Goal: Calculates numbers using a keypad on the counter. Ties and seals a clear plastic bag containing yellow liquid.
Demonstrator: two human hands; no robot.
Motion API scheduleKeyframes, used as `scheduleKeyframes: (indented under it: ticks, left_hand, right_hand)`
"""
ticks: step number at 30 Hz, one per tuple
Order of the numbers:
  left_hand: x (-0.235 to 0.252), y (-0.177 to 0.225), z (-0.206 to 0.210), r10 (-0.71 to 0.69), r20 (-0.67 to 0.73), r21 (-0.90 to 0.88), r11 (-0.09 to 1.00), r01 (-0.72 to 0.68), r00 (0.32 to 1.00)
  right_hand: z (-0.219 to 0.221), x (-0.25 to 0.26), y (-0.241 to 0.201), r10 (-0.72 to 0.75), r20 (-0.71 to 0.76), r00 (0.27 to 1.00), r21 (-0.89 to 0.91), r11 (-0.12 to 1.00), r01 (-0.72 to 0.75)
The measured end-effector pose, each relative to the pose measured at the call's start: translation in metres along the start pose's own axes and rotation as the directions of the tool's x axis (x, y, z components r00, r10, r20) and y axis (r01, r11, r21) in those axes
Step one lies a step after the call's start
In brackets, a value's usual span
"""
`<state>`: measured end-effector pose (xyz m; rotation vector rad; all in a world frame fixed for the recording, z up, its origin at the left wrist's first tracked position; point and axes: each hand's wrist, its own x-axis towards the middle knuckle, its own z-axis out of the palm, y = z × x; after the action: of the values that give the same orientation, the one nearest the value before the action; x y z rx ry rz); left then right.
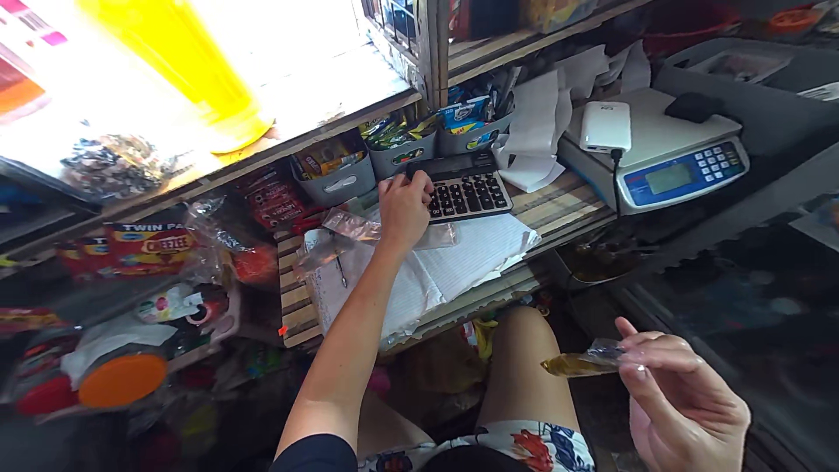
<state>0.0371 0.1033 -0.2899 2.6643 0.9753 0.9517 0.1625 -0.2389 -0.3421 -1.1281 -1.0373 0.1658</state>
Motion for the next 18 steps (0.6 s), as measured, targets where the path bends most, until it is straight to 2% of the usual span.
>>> scheduleKeyframes:
  ticks: [2, 4, 10, 13, 17, 18]
  left_hand:
    - [-0.002, 0.000, 0.001, 0.039, 0.071, 0.034, 0.999, -0.041, 0.997]
    - [0.002, 0.005, 0.001, 0.019, 0.190, 0.081, 0.996, -0.035, 0.982]
    - [0.016, 0.007, 0.029, 0.032, 0.317, 0.165, 0.982, -0.088, 0.948]
    - [0.014, 0.007, 0.032, 0.068, 0.248, 0.150, 0.983, -0.107, 0.966]
    - [-0.011, 0.008, 0.021, 0.190, -0.069, 0.150, 0.972, -0.178, 0.979]
    - [-0.017, 0.007, 0.021, 0.213, -0.103, 0.148, 0.969, -0.196, 0.972]
  right_hand:
    - [0.002, 0.000, 0.001, 0.000, 0.002, 1.000, 0.009, 1.000, 0.000]
    - [0.002, -0.001, 0.001, 0.000, 0.007, 1.000, 0.007, 1.000, 0.000]
    - [0.002, -0.002, -0.002, -0.004, 0.008, 1.000, 0.009, 1.000, 0.004]
    - [0.001, -0.002, -0.002, -0.007, -0.003, 1.000, 0.011, 1.000, 0.007]
    - [-0.002, -0.002, 0.000, 0.003, -0.017, 1.000, 0.009, 1.000, -0.003]
    - [-0.002, -0.002, 0.000, 0.006, -0.018, 1.000, 0.007, 1.000, -0.006]
